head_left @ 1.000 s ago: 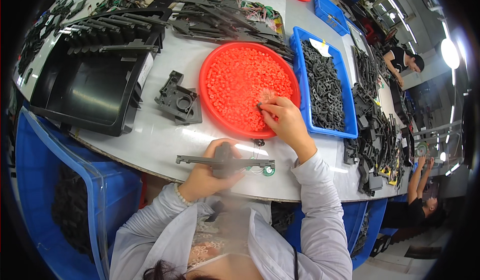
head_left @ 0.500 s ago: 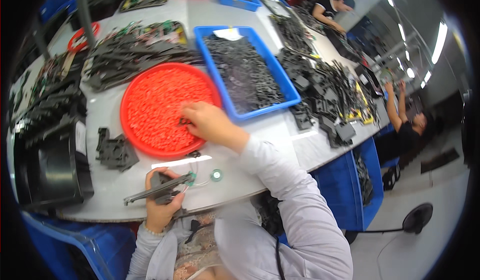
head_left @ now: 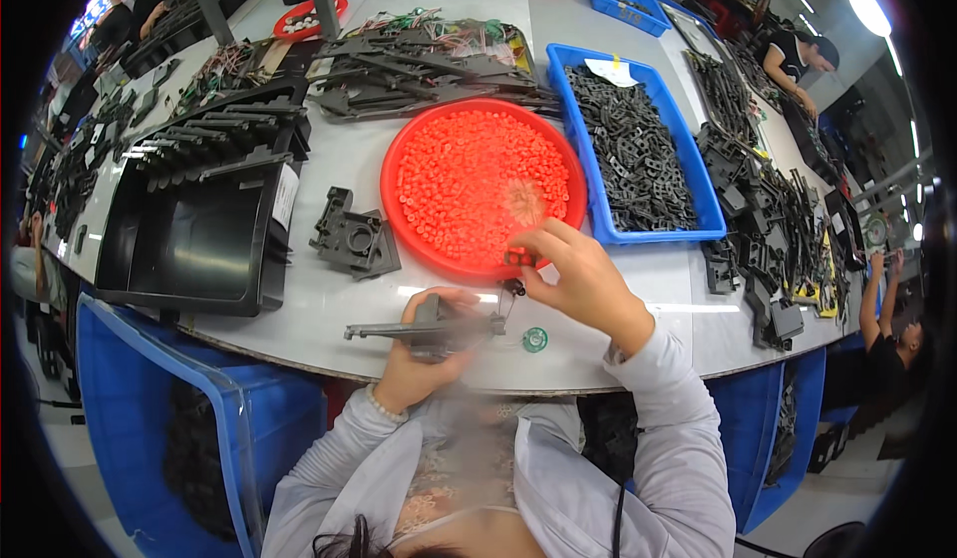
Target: The person assembles electronic housing components by hand, inserting circuit boards and securing wires.
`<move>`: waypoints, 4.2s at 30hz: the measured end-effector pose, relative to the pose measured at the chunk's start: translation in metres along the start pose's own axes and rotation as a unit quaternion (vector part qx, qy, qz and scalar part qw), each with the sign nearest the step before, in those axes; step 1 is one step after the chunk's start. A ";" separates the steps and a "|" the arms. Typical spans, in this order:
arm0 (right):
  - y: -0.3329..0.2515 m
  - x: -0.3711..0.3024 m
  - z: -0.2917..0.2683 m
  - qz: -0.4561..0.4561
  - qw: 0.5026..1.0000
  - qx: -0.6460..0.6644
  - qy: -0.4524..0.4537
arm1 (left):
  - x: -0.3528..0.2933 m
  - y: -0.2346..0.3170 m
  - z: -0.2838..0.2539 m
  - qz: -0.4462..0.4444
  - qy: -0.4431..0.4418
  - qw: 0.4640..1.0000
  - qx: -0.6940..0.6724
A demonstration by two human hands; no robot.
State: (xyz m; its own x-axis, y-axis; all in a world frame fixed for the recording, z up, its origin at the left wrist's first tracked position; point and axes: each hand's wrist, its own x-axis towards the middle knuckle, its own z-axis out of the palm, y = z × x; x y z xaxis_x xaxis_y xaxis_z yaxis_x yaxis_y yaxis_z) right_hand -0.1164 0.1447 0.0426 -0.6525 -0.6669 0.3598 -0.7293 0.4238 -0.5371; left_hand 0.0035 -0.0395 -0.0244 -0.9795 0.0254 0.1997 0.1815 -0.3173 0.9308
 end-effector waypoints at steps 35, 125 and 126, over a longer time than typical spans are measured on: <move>-0.038 -0.035 0.010 -0.068 0.990 0.058 0.111 | 0.026 0.034 0.000 0.107 -0.053 0.982 0.145; -0.029 -0.033 0.033 0.072 0.822 0.509 -0.247 | 0.038 0.069 0.028 -0.057 -0.039 0.985 -0.158; -0.032 -0.034 0.031 0.098 0.786 0.562 -0.237 | 0.038 0.069 0.025 -0.056 -0.039 0.986 -0.154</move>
State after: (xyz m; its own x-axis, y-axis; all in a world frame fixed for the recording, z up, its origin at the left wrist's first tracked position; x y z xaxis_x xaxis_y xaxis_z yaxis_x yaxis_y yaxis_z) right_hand -0.0646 0.1346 0.0242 -0.3848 -0.9230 0.0052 0.1919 -0.0855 -0.9777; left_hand -0.0188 -0.0371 0.0545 -0.9802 0.1455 0.1346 0.0256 -0.5806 0.8138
